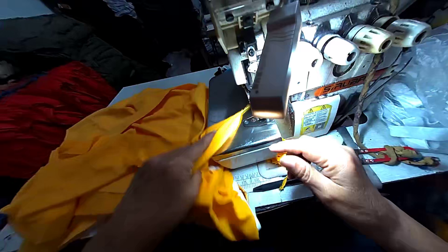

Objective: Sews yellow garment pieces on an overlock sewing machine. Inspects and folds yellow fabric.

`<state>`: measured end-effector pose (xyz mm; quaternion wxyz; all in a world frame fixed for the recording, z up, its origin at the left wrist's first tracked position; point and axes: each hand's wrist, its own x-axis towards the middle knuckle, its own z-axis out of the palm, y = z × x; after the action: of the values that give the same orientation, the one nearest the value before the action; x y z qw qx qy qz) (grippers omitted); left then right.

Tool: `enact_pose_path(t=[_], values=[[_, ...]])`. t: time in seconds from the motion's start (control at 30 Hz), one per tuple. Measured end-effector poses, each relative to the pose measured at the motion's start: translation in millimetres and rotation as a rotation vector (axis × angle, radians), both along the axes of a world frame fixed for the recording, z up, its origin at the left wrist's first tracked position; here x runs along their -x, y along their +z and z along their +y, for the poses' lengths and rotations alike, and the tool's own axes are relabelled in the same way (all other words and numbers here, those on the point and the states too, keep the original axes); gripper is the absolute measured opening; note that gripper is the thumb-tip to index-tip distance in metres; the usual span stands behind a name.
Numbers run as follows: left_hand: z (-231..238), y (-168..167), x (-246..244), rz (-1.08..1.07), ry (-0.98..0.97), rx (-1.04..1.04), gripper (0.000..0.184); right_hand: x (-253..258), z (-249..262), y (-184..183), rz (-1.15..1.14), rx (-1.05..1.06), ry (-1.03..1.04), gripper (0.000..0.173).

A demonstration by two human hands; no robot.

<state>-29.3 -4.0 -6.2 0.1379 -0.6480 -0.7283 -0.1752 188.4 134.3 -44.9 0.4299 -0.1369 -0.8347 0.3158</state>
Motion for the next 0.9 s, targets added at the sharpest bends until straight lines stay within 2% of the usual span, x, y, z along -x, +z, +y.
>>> enact_pose_path(t=[0.1, 0.2, 0.3, 0.43, 0.53, 0.57, 0.63, 0.7, 0.8, 0.9], values=[[-22, 13, -39, -0.164, -0.053, 0.188, 0.057, 2, -4, -1, -0.001, 0.063, 0.15, 0.035], [-20, 14, -75, -0.347, -0.162, 0.29, 0.042, 4, -5, -3, -0.101, 0.049, 0.159, 0.042], [-5, -6, -100, -0.409, -0.242, 0.221, 0.028, 4, -2, -9, -0.131, -0.027, 0.02, 0.027], [22, -47, -128, -0.376, -0.266, 0.02, 0.032, -3, 12, -10, -0.12, -0.083, -0.227, 0.019], [33, -66, -133, -0.368, -0.307, -0.087, 0.035, -7, 17, -11, -0.121, 0.037, -0.281, 0.012], [31, -64, -132, -0.417, -0.309, -0.086, 0.04, -10, 16, -11, -0.104, 0.121, -0.258, 0.007], [25, -61, -123, -0.487, -0.285, -0.126, 0.042, -15, 10, -8, -0.06, 0.292, -0.171, 0.021], [18, -64, -107, -0.423, -0.235, -0.22, 0.036, -19, 4, -6, -0.018, 0.358, -0.099, 0.031], [8, -75, -78, -0.221, -0.186, -0.25, 0.03, -27, -4, -5, 0.07, 0.36, 0.055, 0.023], [-6, -82, -55, -0.106, -0.143, -0.228, 0.029, -40, -12, 5, 0.162, 0.442, 0.282, 0.017]])
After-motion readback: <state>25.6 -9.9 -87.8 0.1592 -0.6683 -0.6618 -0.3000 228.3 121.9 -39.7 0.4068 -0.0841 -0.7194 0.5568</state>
